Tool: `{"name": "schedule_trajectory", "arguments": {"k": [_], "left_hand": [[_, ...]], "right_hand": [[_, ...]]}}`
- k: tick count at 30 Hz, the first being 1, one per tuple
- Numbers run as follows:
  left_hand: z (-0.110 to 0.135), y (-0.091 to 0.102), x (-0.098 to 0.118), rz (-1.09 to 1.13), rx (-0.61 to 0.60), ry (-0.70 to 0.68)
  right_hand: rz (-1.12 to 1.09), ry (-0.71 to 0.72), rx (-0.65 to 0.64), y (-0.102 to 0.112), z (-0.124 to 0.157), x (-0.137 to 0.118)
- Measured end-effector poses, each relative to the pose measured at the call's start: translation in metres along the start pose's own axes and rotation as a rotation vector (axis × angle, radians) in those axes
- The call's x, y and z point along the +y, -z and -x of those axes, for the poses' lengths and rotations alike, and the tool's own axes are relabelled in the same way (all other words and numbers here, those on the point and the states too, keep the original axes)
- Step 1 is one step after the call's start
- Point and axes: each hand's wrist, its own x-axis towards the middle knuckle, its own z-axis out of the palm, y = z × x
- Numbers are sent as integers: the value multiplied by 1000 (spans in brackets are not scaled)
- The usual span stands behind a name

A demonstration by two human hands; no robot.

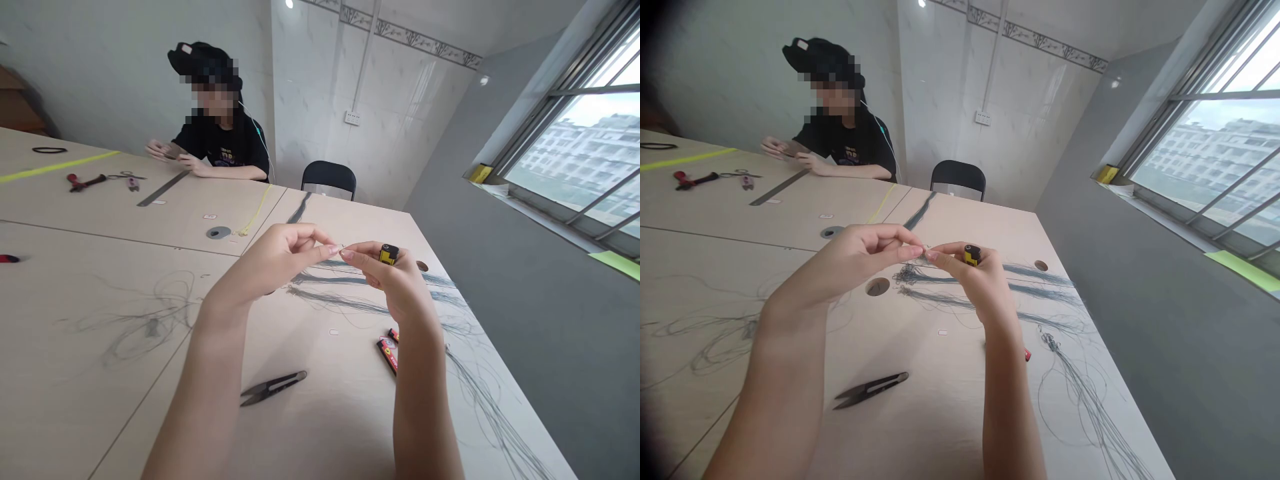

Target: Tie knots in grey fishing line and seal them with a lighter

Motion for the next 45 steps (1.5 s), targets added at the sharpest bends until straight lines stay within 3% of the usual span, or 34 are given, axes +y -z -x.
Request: {"name": "schedule_trajectory", "arguments": {"k": [14, 23, 30, 37, 42, 45], "left_hand": [[-2, 2, 0, -42, -13, 26], [-3, 0, -2, -69, -48, 40], [-2, 0, -1, -26, -30, 36], [0, -1, 1, 1, 70, -17], [3, 4, 1, -54, 167, 6], [5, 8, 2, -106, 259, -19]], "right_hand": [[50, -56, -141, 3, -5, 5], [106, 24, -63, -1, -1, 0], [-46, 69, -15, -6, -4, 5], [-76, 90, -17, -9, -5, 8], [132, 58, -117, -12, -6, 12], [535, 40, -176, -24, -8, 17]]}}
